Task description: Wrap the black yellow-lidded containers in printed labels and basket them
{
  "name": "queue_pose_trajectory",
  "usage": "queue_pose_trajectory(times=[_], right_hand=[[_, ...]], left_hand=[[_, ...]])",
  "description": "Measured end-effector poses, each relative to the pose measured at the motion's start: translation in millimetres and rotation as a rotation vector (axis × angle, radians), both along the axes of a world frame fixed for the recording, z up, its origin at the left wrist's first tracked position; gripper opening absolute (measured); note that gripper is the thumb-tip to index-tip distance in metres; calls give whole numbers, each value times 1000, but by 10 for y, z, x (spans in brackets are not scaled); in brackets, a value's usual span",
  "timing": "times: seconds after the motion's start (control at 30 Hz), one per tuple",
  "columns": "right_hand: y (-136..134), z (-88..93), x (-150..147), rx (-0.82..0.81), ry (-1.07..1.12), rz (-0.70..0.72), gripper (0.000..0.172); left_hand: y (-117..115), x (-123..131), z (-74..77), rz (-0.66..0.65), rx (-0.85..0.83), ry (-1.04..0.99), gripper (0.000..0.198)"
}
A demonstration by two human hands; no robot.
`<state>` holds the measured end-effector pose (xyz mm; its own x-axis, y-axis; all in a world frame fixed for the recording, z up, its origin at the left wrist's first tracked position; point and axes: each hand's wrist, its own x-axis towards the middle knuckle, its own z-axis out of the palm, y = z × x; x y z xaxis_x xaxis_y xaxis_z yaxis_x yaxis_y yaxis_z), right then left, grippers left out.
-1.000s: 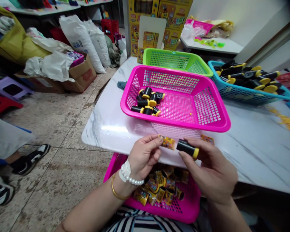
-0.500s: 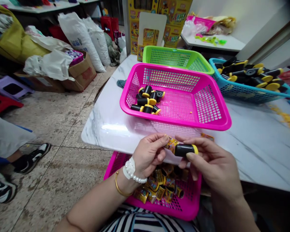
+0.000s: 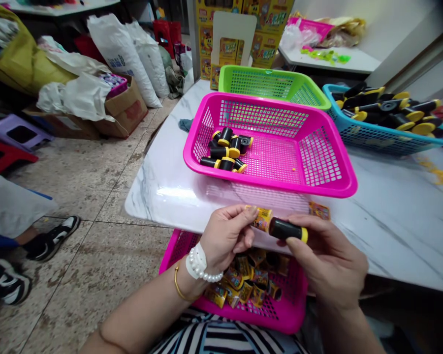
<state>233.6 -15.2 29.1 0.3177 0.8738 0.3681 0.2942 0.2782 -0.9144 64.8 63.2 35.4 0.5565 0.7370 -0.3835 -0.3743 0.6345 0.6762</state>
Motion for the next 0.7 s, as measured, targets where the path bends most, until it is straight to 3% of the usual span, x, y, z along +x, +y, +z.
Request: queue_pose_trajectory(times=[0.1,0.3,0.43,0.53,0.63,0.7], right_hand=[[-9,61,57,-92,149,15,23],[126,98,140,-375,406,220,18],[156,93,119,-489,432,219,23],[111,80,52,-421,331,124,20],[53,10,-17,-214,80,-37,16],[29,-66,-47,-58,-103,-133,22]], left_hand=[[17,14,-1,-5,-27,-13,37],[25,43,-25,-53,-17,-20,38],[25,31,-42,-49,12,-10,40],[24,20,-43,-48,45,27,40],[19,9,-38,-53,81,63,37],[7,3,-36,-33,91,79,35]])
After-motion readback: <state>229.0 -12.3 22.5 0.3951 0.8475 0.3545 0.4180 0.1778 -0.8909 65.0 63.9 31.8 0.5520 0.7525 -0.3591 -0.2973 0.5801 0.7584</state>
